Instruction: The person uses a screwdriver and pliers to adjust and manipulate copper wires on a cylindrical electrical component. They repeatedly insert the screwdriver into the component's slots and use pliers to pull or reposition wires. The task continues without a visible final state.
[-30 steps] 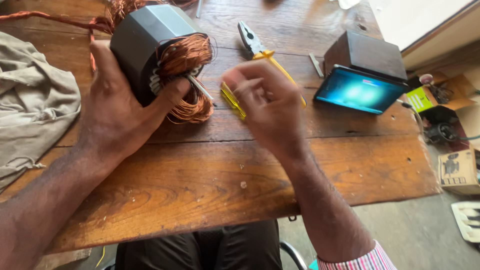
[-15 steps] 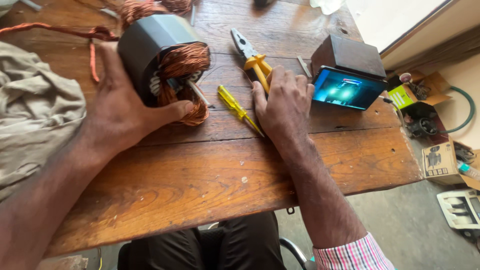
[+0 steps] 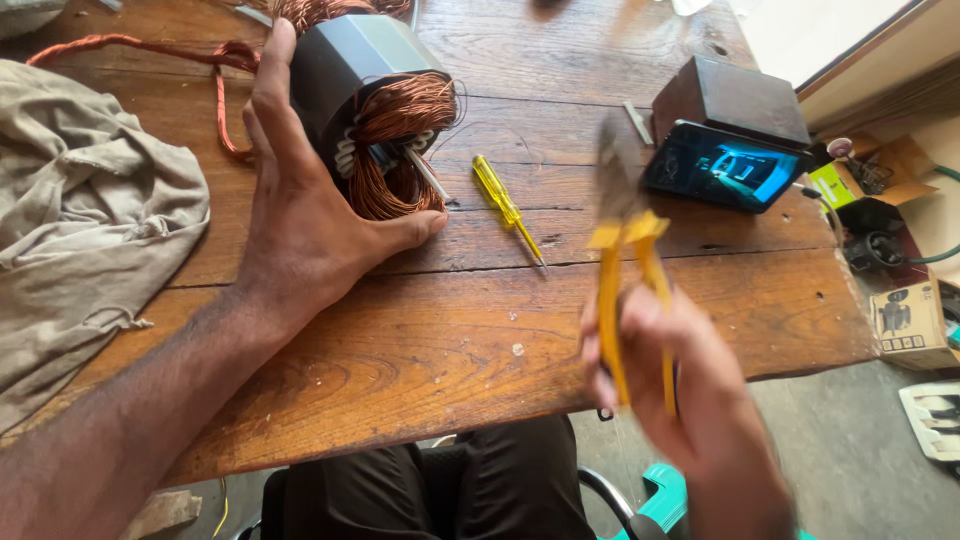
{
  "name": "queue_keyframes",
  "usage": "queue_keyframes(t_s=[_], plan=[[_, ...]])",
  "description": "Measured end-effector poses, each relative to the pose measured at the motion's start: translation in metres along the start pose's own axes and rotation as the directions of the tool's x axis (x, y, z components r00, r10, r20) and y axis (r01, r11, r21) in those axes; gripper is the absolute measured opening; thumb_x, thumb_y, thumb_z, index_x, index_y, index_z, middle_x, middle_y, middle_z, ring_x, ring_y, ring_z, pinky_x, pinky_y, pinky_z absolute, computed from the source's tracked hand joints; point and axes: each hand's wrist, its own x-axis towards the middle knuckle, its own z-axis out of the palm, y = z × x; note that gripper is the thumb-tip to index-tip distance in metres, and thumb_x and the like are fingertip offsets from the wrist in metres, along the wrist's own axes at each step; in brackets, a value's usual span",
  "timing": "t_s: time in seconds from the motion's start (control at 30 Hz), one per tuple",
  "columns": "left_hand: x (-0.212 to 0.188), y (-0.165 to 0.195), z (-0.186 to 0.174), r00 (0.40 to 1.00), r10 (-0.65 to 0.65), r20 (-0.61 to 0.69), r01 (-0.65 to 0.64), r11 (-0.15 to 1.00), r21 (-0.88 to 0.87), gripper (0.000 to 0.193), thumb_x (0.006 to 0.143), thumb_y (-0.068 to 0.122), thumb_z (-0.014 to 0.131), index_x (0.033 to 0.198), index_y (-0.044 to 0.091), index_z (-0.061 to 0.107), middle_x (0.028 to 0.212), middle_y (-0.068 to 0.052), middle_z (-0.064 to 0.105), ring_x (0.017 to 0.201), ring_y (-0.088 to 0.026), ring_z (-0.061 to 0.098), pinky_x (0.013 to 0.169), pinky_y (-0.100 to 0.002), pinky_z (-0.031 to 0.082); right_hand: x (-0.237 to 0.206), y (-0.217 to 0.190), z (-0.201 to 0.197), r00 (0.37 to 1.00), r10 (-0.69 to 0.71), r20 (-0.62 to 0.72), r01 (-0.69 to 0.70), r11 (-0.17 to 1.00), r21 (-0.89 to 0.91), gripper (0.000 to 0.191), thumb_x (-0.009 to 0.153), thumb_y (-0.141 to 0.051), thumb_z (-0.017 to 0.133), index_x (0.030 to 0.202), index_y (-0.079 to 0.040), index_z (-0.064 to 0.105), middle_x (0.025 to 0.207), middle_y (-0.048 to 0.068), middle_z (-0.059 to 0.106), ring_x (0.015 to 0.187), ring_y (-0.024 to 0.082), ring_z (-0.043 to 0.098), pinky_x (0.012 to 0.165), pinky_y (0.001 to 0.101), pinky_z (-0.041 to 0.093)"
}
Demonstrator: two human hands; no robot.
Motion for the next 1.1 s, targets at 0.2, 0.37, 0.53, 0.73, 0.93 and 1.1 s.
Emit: queue_keyframes(t_s=[0.2,0.37,0.53,0.73,0.93,1.1], plan=[[0.001,-0.006,0.0,0.999,-0.05,-0.016,0.049,0.995,-0.083,0.159,0.062,0.036,0.112,0.158,0.012,-0.012,0.162,-0.025,0.017,0.152,-0.041,0.03,0.124,-0.054,0.037,-0.021,0.011,0.014,0.947,0.32,-0.027,-0.318,0.925,-0.209,0.038,0.096,-0.015,0.059,0.127,0.007,0.063,0.119,0.02,0.071,0.112,0.028,0.068,0.097,0.0459,0.056],[0.004,-0.011,-0.004,0.998,-0.047,0.049,0.05,0.996,-0.069,0.153,0.06,0.039,0.107,0.157,0.012,-0.009,0.157,-0.024,0.018,0.15,-0.042,0.031,0.126,-0.051,0.038,-0.01,0.001,0.034,0.898,0.425,0.117,-0.43,0.902,0.023,0.034,0.098,-0.015,0.055,0.124,0.005,0.063,0.134,0.03,0.065,0.122,0.036,0.065,0.101,0.0504,0.053],[0.008,-0.018,-0.011,0.99,-0.04,0.139,0.057,0.991,-0.12,0.154,0.064,0.039,0.11,0.158,0.012,-0.009,0.163,-0.025,0.014,0.157,-0.041,0.026,0.131,-0.049,0.033,-0.001,0.006,0.041,0.837,0.463,0.293,-0.527,0.827,0.198,0.034,0.099,-0.015,0.052,0.126,0.004,0.057,0.14,0.032,0.058,0.125,0.037,0.062,0.103,0.0533,0.052],[0.007,-0.027,-0.01,0.985,-0.02,0.171,0.049,0.984,-0.169,0.151,0.066,0.038,0.106,0.159,0.012,-0.01,0.163,-0.024,0.014,0.159,-0.04,0.024,0.131,-0.048,0.031,-0.005,0.013,0.033,0.868,0.434,0.242,-0.48,0.859,0.179,0.031,0.097,-0.011,0.054,0.124,0.005,0.056,0.135,0.033,0.06,0.116,0.036,0.065,0.094,0.0497,0.054],[0.007,-0.019,-0.001,0.996,-0.062,0.062,0.075,0.972,-0.224,0.153,0.061,0.033,0.108,0.159,0.02,-0.01,0.163,-0.022,0.014,0.157,-0.04,0.022,0.13,-0.052,0.033,-0.005,0.009,0.036,0.942,0.331,-0.061,-0.32,0.825,-0.466,0.032,0.091,-0.009,0.062,0.122,0.0,0.063,0.106,0.012,0.065,0.087,0.017,0.064,0.066,0.0328,0.053],[0.001,-0.006,0.005,0.992,-0.127,0.028,0.13,0.974,-0.184,0.154,0.063,0.031,0.107,0.161,0.024,-0.012,0.164,-0.022,0.011,0.158,-0.04,0.024,0.126,-0.051,0.04,-0.001,0.002,0.048,0.938,0.301,-0.172,-0.334,0.653,-0.68,0.03,0.087,-0.012,0.063,0.115,-0.006,0.068,0.071,0.003,0.054,0.055,0.012,0.05,0.048,0.0284,0.044]])
